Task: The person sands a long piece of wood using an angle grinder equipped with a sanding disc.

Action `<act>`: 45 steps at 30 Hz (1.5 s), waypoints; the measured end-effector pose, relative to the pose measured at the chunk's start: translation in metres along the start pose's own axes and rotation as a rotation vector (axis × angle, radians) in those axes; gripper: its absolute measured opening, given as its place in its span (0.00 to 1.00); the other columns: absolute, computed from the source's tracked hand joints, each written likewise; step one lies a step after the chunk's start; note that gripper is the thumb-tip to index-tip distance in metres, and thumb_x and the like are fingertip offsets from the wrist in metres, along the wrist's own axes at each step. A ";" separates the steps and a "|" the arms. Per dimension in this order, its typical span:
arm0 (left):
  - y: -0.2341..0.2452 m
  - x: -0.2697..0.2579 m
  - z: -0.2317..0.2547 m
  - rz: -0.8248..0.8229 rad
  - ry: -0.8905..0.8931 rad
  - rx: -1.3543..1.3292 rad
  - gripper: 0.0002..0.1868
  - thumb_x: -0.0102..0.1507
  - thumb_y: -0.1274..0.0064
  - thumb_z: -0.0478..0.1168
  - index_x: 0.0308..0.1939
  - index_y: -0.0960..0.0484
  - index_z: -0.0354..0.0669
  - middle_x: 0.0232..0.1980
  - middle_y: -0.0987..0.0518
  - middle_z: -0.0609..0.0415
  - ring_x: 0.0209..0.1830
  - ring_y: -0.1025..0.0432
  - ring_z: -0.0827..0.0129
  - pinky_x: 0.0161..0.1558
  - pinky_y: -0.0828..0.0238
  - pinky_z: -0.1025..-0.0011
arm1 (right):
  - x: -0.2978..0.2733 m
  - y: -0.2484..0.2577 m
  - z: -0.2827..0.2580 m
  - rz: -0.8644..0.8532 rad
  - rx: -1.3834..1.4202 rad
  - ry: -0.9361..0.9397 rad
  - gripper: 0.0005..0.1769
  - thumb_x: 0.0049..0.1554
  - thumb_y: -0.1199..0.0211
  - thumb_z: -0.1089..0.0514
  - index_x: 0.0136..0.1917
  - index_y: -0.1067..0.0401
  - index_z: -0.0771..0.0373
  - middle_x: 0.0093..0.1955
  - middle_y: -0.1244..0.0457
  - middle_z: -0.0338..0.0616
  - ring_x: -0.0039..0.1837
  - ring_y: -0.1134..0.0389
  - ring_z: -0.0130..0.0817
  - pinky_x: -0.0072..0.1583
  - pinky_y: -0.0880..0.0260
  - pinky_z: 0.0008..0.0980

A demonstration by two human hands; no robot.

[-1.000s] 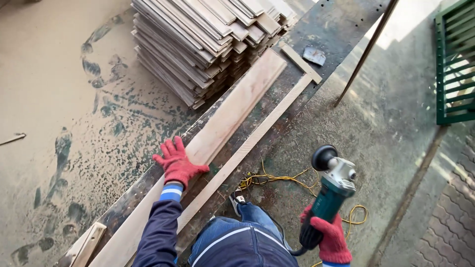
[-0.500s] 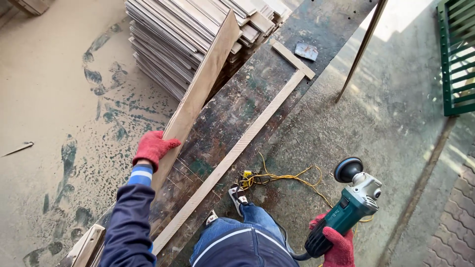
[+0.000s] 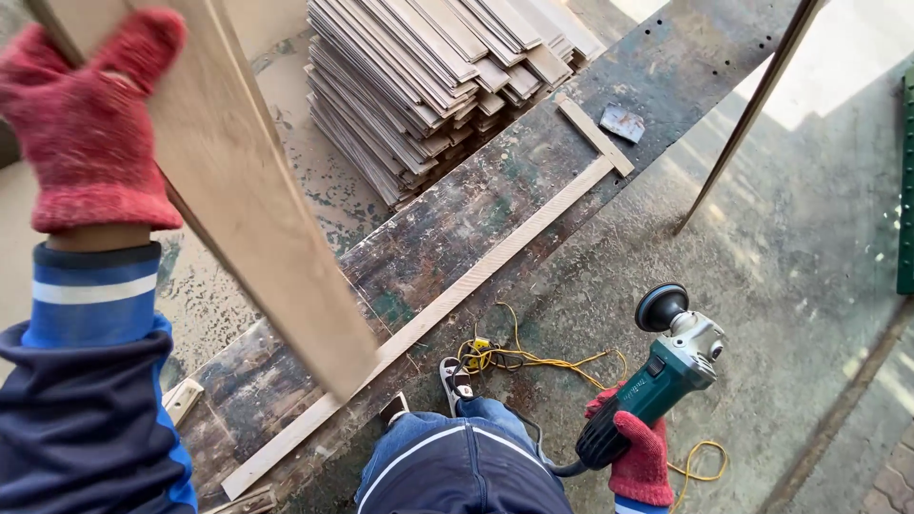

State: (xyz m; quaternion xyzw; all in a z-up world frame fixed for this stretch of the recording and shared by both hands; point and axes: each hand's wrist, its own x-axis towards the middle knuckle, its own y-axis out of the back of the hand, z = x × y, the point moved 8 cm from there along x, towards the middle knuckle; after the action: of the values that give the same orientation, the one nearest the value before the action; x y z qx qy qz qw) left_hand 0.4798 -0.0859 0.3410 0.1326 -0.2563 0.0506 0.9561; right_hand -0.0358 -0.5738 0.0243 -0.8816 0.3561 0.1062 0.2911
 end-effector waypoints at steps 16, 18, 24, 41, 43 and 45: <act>-0.168 -0.296 -0.088 0.490 0.894 -0.634 0.19 0.56 0.31 0.36 0.48 0.19 0.35 0.42 0.16 0.44 0.33 0.20 0.61 0.33 0.16 0.70 | 0.048 0.019 -0.019 -0.087 -0.047 -0.060 0.39 0.46 0.32 0.61 0.68 0.38 0.72 0.53 0.33 0.62 0.52 0.28 0.58 0.55 0.26 0.56; -0.197 -0.351 -0.149 0.635 1.029 -0.888 0.17 0.56 0.31 0.35 0.47 0.18 0.40 0.39 0.16 0.55 0.31 0.21 0.66 0.33 0.18 0.70 | 0.050 0.021 -0.018 -0.109 -0.069 -0.094 0.39 0.47 0.32 0.60 0.69 0.39 0.71 0.54 0.34 0.61 0.54 0.29 0.58 0.56 0.27 0.57; -0.274 -0.464 -0.236 0.611 1.351 -0.896 0.18 0.65 0.38 0.52 0.54 0.15 0.50 0.34 0.21 0.55 0.36 0.20 0.69 0.36 0.29 0.76 | 0.081 -0.037 0.061 -0.407 -0.142 -0.385 0.41 0.49 0.31 0.56 0.73 0.40 0.67 0.58 0.35 0.60 0.58 0.30 0.58 0.59 0.29 0.58; -0.330 -0.522 -0.324 0.325 1.335 -1.305 0.23 0.69 0.53 0.54 0.50 0.24 0.34 0.45 0.19 0.46 0.43 0.25 0.56 0.48 0.26 0.63 | 0.093 -0.021 0.031 -0.407 -0.219 -0.262 0.43 0.49 0.31 0.51 0.74 0.39 0.66 0.59 0.36 0.56 0.59 0.31 0.54 0.62 0.30 0.56; -0.332 -0.512 -0.296 0.122 1.412 -1.201 0.35 0.70 0.60 0.65 0.36 0.23 0.33 0.33 0.19 0.42 0.31 0.26 0.55 0.36 0.25 0.62 | 0.085 0.005 -0.003 -0.273 -0.214 -0.143 0.43 0.49 0.30 0.50 0.74 0.39 0.65 0.59 0.36 0.55 0.59 0.31 0.54 0.62 0.30 0.56; -0.311 -0.483 -0.263 0.036 1.422 -1.545 0.31 0.71 0.57 0.63 0.19 0.39 0.51 0.19 0.39 0.61 0.14 0.41 0.67 0.17 0.39 0.66 | 0.082 -0.011 -0.004 -0.268 -0.171 -0.178 0.41 0.46 0.29 0.56 0.70 0.39 0.70 0.55 0.35 0.58 0.54 0.30 0.55 0.58 0.29 0.56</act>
State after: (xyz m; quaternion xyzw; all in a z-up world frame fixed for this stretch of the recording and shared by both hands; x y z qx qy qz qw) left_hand 0.2389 -0.3250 -0.1920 -0.5776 0.3997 -0.0464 0.7103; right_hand 0.0311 -0.6164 0.0004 -0.9297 0.1979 0.1740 0.2572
